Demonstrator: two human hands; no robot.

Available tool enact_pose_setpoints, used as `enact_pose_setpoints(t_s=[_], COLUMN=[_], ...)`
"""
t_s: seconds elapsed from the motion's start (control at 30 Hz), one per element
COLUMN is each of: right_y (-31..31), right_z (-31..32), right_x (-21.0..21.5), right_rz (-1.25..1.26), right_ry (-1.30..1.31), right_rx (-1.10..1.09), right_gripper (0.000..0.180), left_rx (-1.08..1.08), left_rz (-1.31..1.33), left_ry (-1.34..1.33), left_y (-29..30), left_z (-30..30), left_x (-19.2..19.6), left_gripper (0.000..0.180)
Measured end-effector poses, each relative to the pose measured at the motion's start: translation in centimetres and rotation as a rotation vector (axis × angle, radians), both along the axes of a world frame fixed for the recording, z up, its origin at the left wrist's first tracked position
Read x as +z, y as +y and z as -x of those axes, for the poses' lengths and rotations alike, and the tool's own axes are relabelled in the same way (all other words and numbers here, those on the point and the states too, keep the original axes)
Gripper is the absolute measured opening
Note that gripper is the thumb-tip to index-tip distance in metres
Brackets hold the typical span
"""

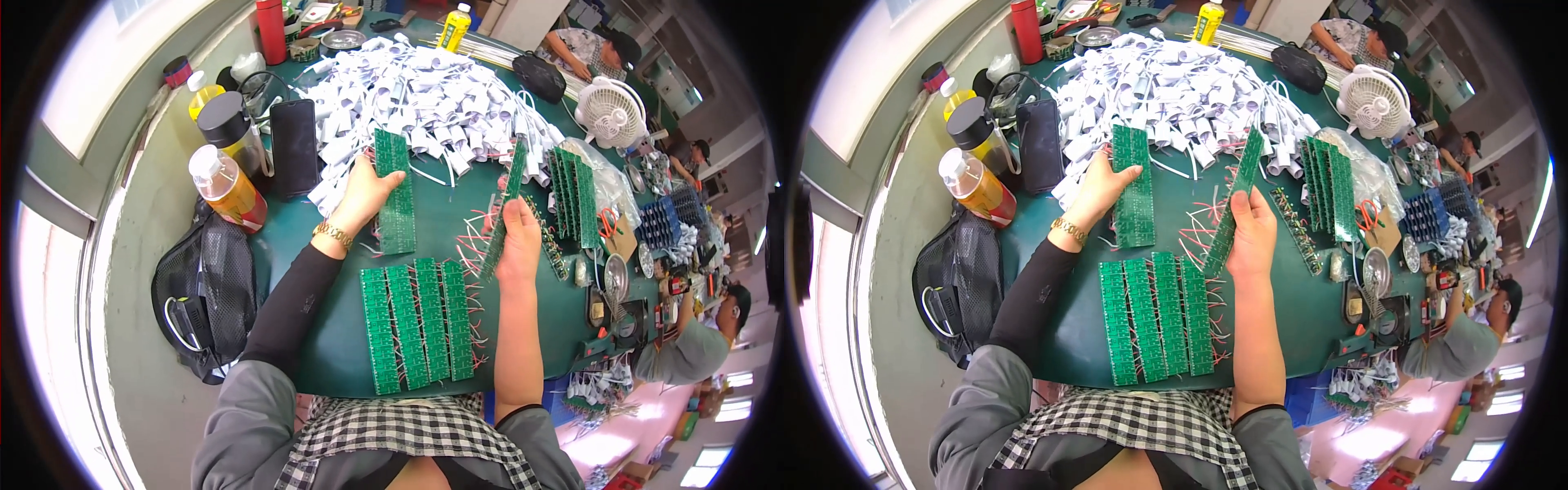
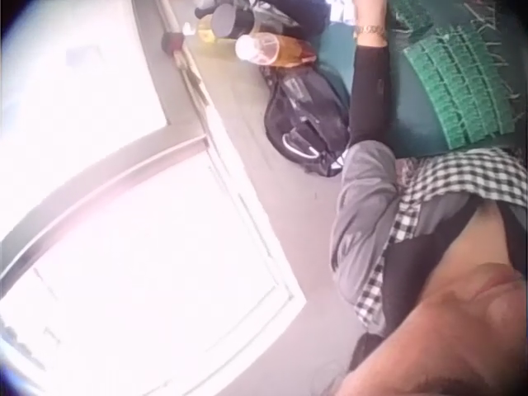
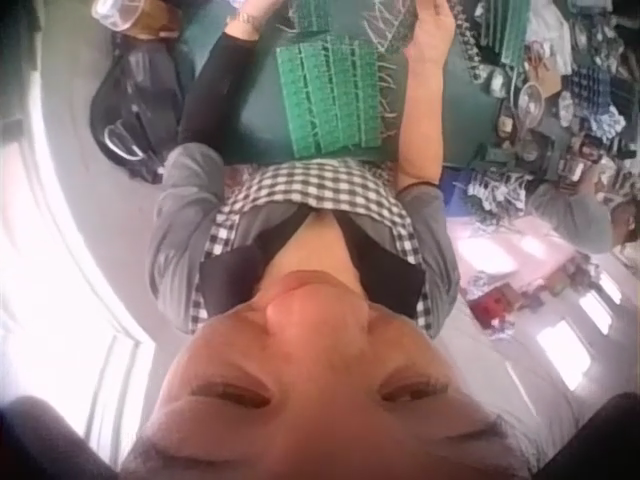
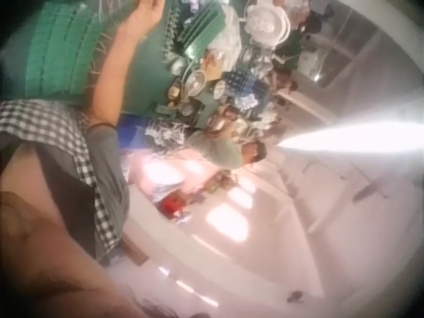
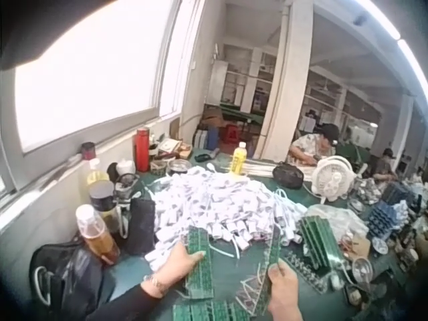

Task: The person assembles small circuit boards by hand, arranging and handling electronic components and wires.

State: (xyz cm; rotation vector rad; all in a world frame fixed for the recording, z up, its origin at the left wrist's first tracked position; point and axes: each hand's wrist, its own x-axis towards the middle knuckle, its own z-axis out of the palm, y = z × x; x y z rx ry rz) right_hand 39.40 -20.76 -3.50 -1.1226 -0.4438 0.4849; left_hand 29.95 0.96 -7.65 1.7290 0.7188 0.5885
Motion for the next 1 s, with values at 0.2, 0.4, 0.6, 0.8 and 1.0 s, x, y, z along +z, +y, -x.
enact_pose_setpoints(t_s=[0.2, 0.4, 0.6, 0.8, 1.0], right_y=[-0.2, -0.9, -1.7, -1.6, -1.8], right_z=[1.9, 4.6, 5.4, 6.3, 6.2], right_x=[0.0, 0.5, 1.2, 1.4, 0.7], right_rz=[-0.321, -0.078, 0.056, 0.046, 0.067], right_ry=[0.538, 0.324, 0.195, 0.092, 0.008], right_rx=[0.397, 0.489, 0.369, 0.231, 0.135], right_gripper=[0.049, 0.044, 0.042, 0.040, 0.036], left_rx=[0.288, -0.299, -0.361, -0.291, -0.321], left_rz=[-0.647, 0.553, 0.382, 0.213, 0.317], left_ry=[0.108, -0.400, -0.419, -0.403, -0.462], left_y=[-2.7, -4.5, -4.9, -6.1, -6.6], left_z=[-0.6, 2.0, 2.5, 2.6, 2.5], left_x=[0.5, 6.5, 7.3, 7.7, 7.0], left_gripper=[0.080, 0.029, 0.020, 0.013, 0.016])
